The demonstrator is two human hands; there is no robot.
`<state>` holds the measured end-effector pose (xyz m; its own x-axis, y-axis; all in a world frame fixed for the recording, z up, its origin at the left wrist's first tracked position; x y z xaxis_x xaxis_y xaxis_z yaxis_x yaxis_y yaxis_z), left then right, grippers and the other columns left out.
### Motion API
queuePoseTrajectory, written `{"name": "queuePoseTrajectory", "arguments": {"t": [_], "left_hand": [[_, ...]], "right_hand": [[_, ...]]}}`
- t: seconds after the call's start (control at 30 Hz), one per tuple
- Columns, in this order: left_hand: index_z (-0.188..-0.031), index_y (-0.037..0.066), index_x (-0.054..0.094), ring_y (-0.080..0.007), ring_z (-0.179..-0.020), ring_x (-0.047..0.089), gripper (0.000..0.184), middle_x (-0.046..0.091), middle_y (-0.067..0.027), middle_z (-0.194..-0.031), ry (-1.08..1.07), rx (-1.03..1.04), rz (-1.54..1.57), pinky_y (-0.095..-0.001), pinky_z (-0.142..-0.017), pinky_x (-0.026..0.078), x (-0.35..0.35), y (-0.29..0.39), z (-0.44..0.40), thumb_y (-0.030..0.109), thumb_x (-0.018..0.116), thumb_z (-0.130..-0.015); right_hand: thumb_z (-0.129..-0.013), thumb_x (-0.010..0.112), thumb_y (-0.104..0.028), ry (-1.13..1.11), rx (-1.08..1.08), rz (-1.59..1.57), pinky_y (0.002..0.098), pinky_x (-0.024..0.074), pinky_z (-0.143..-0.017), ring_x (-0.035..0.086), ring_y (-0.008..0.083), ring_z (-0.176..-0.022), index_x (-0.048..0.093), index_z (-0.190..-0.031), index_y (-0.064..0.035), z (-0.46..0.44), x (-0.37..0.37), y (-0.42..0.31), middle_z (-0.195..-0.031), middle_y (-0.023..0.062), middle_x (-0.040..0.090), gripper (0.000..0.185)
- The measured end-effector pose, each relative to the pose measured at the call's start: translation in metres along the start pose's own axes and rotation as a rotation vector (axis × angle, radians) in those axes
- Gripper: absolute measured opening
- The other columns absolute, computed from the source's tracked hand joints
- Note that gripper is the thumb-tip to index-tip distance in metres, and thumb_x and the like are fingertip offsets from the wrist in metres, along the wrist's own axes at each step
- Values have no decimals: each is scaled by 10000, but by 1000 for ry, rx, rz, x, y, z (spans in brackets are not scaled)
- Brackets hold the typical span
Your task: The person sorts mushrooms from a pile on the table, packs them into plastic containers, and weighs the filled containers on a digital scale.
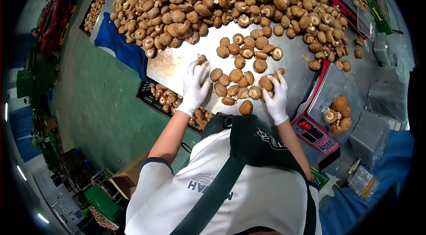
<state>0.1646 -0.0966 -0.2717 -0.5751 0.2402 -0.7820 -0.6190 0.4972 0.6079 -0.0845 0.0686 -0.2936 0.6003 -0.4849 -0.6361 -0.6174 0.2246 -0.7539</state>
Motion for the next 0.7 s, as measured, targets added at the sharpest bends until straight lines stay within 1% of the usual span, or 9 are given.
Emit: {"name": "queuePoseTrajectory", "arguments": {"t": [0.13,0.17,0.27,0.3,0.43,0.53,0.63,0.67,0.7], "left_hand": [[-1308,125,577,-363,-1306,436,495,485,-156,-1394,-270,217,-96,-475,-1099,345,24,11,10,119,644,-818],[-1327,125,560,-354,-1317,433,504,476,-154,-1409,-322,165,8,-454,-1106,342,28,7,9,90,594,-826],[-1334,116,553,-346,-1320,434,534,471,-155,-1415,-342,251,-3,-435,-1108,346,27,0,3,49,562,-805],[-1321,108,561,-338,-1293,457,543,493,-149,-1389,-280,258,-11,-428,-1095,358,20,1,2,41,558,-782],[-1259,91,605,-326,-1149,531,487,574,-135,-1218,-356,314,43,-431,-1013,420,2,6,11,103,639,-773],[-1255,90,602,-320,-1139,533,519,571,-120,-1152,-422,279,78,-417,-1003,423,16,6,25,212,742,-771],[-1216,57,611,-329,-1043,585,461,566,-135,-1135,-366,144,196,-377,-926,477,31,-8,26,136,740,-781],[-1208,50,612,-333,-1023,595,446,564,-141,-1133,-351,89,255,-370,-909,489,31,-10,23,115,735,-785],[-1194,23,612,-275,-990,617,394,581,-124,-1083,-300,28,286,-348,-866,506,28,-12,23,102,719,-824]], "right_hand": [[-784,739,-80,56,91,-108,427,360,-1102,430,368,-1305,547,-1264,-54,35,-2,19,-1423,187,428,518],[-785,739,-81,86,112,-154,428,357,-1103,436,367,-1298,535,-1273,-49,39,-4,19,-1418,192,429,530],[-783,740,-93,33,65,-36,428,364,-1090,456,368,-1272,546,-1257,-47,45,-6,13,-1396,204,441,515],[-771,732,-89,55,14,136,424,388,-1039,492,371,-1208,579,-1222,-52,39,-14,-5,-1346,194,489,478],[-746,730,-100,-108,-208,66,435,404,-926,558,303,-1046,641,-1147,-69,12,-1,-54,-1136,103,617,411],[-776,721,-125,-367,-318,189,381,434,-859,578,270,-991,685,-1063,-94,-2,42,-93,-1027,70,642,292],[-778,735,-164,-510,-280,317,377,444,-855,585,252,-989,694,-1045,-107,-11,73,-82,-990,64,638,276],[-775,741,-170,-455,-246,244,378,450,-848,588,254,-977,692,-1048,-102,-15,72,-79,-979,69,635,285],[-772,748,-175,-403,-210,170,379,457,-841,592,256,-966,691,-1050,-97,-16,70,-76,-967,73,632,294]]}}
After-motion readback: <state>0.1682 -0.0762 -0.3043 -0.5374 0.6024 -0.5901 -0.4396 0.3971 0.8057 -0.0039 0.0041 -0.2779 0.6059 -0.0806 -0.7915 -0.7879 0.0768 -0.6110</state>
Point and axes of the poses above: each hand's wrist, its own z-axis away from the middle knuckle, its own x-axis out of the palm, y = z × x, the point moved 6 cm from there along -z, towards the middle knuckle
